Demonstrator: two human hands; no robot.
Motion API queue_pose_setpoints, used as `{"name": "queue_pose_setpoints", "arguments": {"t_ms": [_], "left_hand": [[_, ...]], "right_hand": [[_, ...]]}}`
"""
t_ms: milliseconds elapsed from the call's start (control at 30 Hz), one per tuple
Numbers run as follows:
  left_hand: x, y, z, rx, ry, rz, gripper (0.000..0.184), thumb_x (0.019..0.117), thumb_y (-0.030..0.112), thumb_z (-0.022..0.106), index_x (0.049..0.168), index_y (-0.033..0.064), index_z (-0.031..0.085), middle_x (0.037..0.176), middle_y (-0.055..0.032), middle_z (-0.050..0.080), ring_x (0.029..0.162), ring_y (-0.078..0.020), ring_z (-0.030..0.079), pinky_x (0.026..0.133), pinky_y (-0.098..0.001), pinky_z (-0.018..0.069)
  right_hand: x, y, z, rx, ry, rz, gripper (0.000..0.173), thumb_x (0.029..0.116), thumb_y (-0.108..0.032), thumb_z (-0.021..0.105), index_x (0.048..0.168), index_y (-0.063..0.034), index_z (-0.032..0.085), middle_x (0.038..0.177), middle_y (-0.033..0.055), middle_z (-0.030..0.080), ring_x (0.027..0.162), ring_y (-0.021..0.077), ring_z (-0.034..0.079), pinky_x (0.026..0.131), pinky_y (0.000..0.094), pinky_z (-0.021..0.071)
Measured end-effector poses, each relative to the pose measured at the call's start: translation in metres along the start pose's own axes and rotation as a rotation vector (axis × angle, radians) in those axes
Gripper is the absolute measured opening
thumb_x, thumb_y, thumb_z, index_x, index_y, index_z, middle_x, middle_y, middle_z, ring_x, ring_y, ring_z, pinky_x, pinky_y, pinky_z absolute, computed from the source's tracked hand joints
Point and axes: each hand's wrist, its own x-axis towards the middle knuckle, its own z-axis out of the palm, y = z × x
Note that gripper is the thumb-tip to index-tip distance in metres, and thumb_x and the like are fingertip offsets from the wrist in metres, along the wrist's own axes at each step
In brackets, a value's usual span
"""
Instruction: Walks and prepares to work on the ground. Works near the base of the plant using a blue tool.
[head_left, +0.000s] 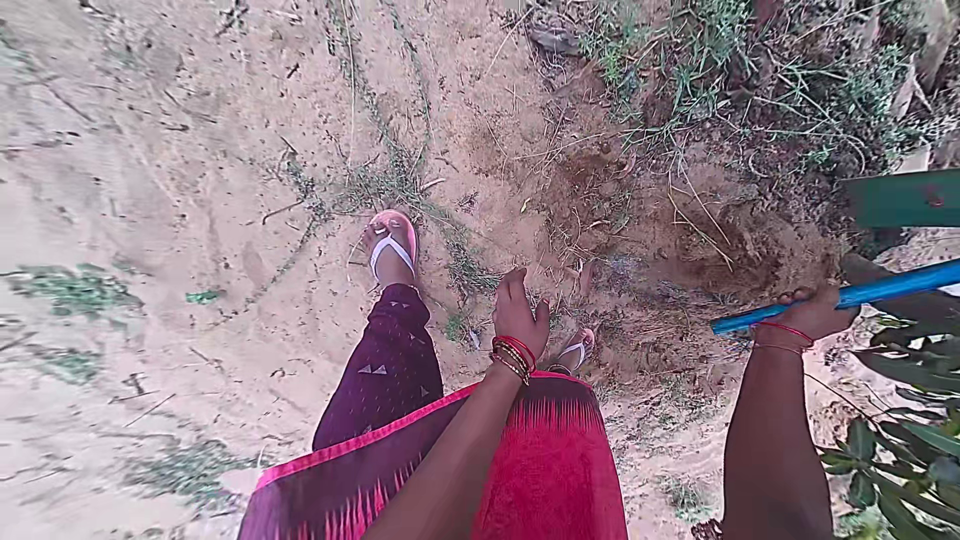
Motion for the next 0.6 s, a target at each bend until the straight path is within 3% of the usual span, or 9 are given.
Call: {"name": "queue_pose_setpoints", "arguments": {"t_ms": [133, 233, 300, 333, 400, 433, 500, 600], "left_hand": [[0.001, -0.001, -0.001, -0.025, 0.015, 0.012, 0.058, 0.0998, 0.012, 0.061, 0.151, -0.0047, 0.04, 0.158, -0.0283, 0.036, 0.134, -0.0437, 0.05, 0.109, -0.0586, 0.0406], [-0.001, -0.008, 0.002, -0.03, 0.03, 0.003, 0.058, 0.1001, 0.014, 0.062, 0.151, -0.0038, 0.041, 0.157, -0.0279, 0.037, 0.134, -0.042, 0.051, 0.109, -0.0558, 0.043], [-0.001, -0.01, 0.003, -0.025, 0.017, -0.015, 0.058, 0.1006, 0.014, 0.061, 0.152, -0.0028, 0.04, 0.159, -0.0278, 0.035, 0.135, -0.0423, 0.05, 0.109, -0.057, 0.0418], [-0.002, -0.012, 0.003, -0.021, 0.016, -0.019, 0.059, 0.1008, 0.015, 0.061, 0.152, -0.0028, 0.04, 0.159, -0.0278, 0.034, 0.135, -0.0424, 0.05, 0.109, -0.0574, 0.0417], [-0.003, -0.017, 0.001, -0.022, 0.014, -0.023, 0.059, 0.1014, 0.016, 0.06, 0.153, -0.003, 0.039, 0.159, -0.0276, 0.034, 0.136, -0.0424, 0.049, 0.109, -0.0576, 0.0416], [-0.003, -0.018, 0.0, -0.023, 0.023, -0.02, 0.058, 0.1014, 0.016, 0.06, 0.152, -0.0035, 0.04, 0.159, -0.0277, 0.034, 0.136, -0.0421, 0.05, 0.109, -0.0571, 0.0419], [-0.002, -0.018, 0.0, -0.018, 0.027, -0.019, 0.057, 0.1015, 0.016, 0.06, 0.151, -0.0041, 0.04, 0.159, -0.0275, 0.035, 0.136, -0.0408, 0.051, 0.109, -0.0552, 0.0425], [-0.005, -0.017, 0.001, -0.031, -0.002, -0.023, 0.057, 0.101, 0.015, 0.06, 0.151, -0.0046, 0.041, 0.158, -0.0281, 0.036, 0.136, -0.0409, 0.051, 0.11, -0.0557, 0.0421]], "right_hand": [[-0.057, -0.036, 0.042, 0.029, -0.314, -0.097, 0.017, 0.1143, -0.022, 0.035, 0.108, -0.011, 0.047, 0.063, -0.0095, 0.047, 0.047, 0.0012, 0.05, 0.048, 0.0186, 0.0499], [-0.081, -0.03, 0.099, -0.003, -0.531, -0.136, 0.017, 0.114, -0.026, 0.038, 0.111, -0.0108, 0.045, 0.063, -0.0105, 0.046, 0.046, 0.0, 0.05, 0.048, 0.0183, 0.0507], [-0.086, 0.007, 0.133, -0.263, -0.653, -0.22, 0.032, 0.112, -0.029, 0.042, 0.121, 0.0002, 0.05, 0.072, -0.0018, 0.05, 0.055, 0.0061, 0.053, 0.057, 0.0246, 0.0525], [-0.09, 0.033, 0.141, -0.467, -0.733, -0.238, 0.04, 0.111, -0.031, 0.045, 0.128, 0.005, 0.052, 0.081, 0.0087, 0.057, 0.066, 0.0163, 0.058, 0.068, 0.0343, 0.0532], [-0.102, 0.088, 0.138, -0.909, -0.949, -0.149, 0.05, 0.1096, -0.033, 0.051, 0.138, 0.0087, 0.052, 0.112, 0.0303, 0.066, 0.104, 0.042, 0.067, 0.095, 0.0579, 0.0498], [-0.108, 0.114, 0.13, -1.136, -1.08, -0.093, 0.052, 0.1094, -0.033, 0.051, 0.14, 0.0085, 0.052, 0.124, 0.0334, 0.064, 0.118, 0.0464, 0.063, 0.102, 0.0625, 0.0463], [-0.124, 0.148, 0.12, -1.514, -1.249, -0.08, 0.05, 0.1081, -0.037, 0.051, 0.139, 0.0017, 0.056, 0.129, 0.0299, 0.064, 0.124, 0.0454, 0.062, 0.102, 0.064, 0.0473], [-0.13, 0.155, 0.112, -1.545, -1.287, -0.026, 0.048, 0.1083, -0.038, 0.051, 0.135, 0.0008, 0.058, 0.124, 0.0287, 0.067, 0.12, 0.045, 0.064, 0.099, 0.063, 0.0487]]}}
